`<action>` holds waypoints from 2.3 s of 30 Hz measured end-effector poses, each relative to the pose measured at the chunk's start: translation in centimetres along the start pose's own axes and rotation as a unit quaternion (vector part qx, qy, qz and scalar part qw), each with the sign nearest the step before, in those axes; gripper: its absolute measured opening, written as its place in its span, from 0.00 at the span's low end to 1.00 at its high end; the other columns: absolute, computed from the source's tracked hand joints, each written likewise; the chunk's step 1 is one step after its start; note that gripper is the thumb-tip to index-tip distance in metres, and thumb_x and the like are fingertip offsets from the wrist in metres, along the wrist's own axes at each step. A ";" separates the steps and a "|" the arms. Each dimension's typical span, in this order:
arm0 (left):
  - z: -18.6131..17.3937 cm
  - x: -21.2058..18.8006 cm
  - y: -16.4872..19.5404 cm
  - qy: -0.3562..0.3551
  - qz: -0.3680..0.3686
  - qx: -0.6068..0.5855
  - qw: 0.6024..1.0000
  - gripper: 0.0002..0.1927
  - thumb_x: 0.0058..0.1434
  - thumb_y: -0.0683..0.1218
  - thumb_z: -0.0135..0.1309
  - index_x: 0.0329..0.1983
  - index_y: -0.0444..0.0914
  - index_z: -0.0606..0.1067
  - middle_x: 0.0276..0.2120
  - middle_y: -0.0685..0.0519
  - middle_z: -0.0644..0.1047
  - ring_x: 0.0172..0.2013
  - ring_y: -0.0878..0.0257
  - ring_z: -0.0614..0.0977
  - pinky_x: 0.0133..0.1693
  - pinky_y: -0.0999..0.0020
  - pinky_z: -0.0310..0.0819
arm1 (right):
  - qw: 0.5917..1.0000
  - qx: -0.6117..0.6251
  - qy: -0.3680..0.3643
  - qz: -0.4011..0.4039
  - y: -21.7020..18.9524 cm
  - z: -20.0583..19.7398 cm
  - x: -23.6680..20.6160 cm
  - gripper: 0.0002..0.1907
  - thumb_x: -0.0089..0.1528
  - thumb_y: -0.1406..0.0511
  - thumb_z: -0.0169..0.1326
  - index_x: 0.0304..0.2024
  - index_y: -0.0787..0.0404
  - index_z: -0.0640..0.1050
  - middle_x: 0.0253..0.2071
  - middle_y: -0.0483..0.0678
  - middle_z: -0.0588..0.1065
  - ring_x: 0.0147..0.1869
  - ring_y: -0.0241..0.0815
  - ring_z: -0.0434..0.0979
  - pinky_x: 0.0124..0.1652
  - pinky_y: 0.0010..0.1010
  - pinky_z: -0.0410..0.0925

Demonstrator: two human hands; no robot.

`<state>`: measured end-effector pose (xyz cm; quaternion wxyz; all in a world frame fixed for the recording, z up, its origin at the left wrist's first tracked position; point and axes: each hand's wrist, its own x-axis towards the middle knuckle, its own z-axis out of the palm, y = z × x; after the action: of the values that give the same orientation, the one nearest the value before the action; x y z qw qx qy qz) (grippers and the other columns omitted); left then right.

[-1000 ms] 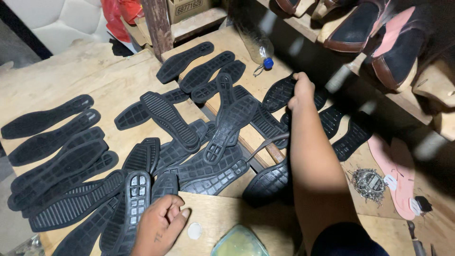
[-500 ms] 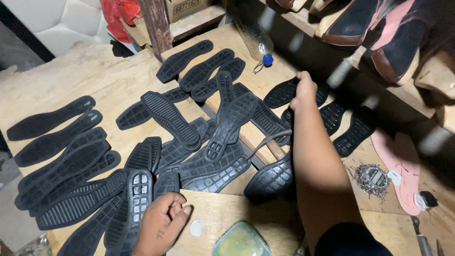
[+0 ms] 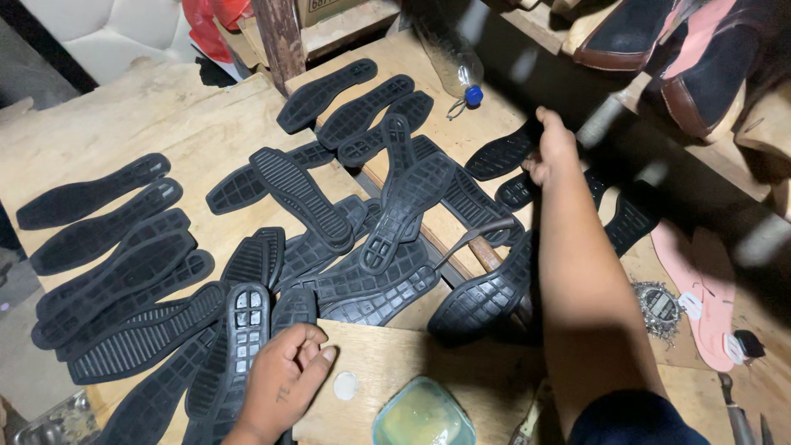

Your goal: The person applies a yellowish adhesive to the bottom of black shoe soles using a small brush. They repeatedly dip the brush into a container of glue and spread it evenly across the textured surface of each sole, then place the coated sole on the table.

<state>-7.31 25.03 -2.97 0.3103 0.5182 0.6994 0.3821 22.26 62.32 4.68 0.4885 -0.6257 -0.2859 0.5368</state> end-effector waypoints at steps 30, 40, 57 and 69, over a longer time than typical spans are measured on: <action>0.4 -0.3 -0.5 -0.019 -0.044 -0.046 0.998 0.10 0.50 0.45 0.65 0.31 0.37 0.77 0.18 0.55 0.73 0.20 0.69 0.73 0.24 0.72 0.66 | 0.725 -0.620 -0.070 -0.292 0.2 8.2 2.6 0.30 0.59 0.53 0.64 0.64 0.42 0.74 0.67 0.57 0.64 0.68 0.60 0.67 0.60 0.52 0.63; 0.5 -0.4 -0.6 -0.001 -0.015 -0.029 0.999 0.11 0.49 0.45 0.65 0.31 0.37 0.77 0.20 0.55 0.73 0.19 0.67 0.72 0.24 0.71 0.66 | 0.733 -0.565 -0.061 -0.373 0.0 6.9 1.4 0.28 0.57 0.56 0.65 0.61 0.46 0.77 0.61 0.59 0.67 0.62 0.62 0.70 0.58 0.46 0.65; 0.3 -0.4 0.4 -0.017 -0.028 -0.038 0.999 0.11 0.51 0.47 0.63 0.31 0.37 0.76 0.20 0.53 0.73 0.20 0.63 0.75 0.25 0.66 0.68 | 0.847 -0.224 -0.103 -0.471 -1.8 7.1 -0.3 0.08 0.66 0.69 0.59 0.45 0.66 0.84 0.37 0.52 0.82 0.39 0.41 0.82 0.41 0.31 0.74; 0.5 -0.1 -0.1 0.021 0.072 0.015 0.997 0.15 0.54 0.53 0.61 0.34 0.37 0.75 0.26 0.48 0.77 0.28 0.52 0.79 0.32 0.58 0.72 | 0.936 0.114 -0.267 -0.199 3.2 -14.8 -17.2 0.14 0.70 0.68 0.44 0.58 0.62 0.71 0.41 0.63 0.78 0.37 0.53 0.82 0.37 0.41 0.77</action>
<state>-6.96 24.96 -3.32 0.2594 0.5632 0.6726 0.4038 31.36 41.53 7.72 0.5591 -0.3297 -0.4615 0.6048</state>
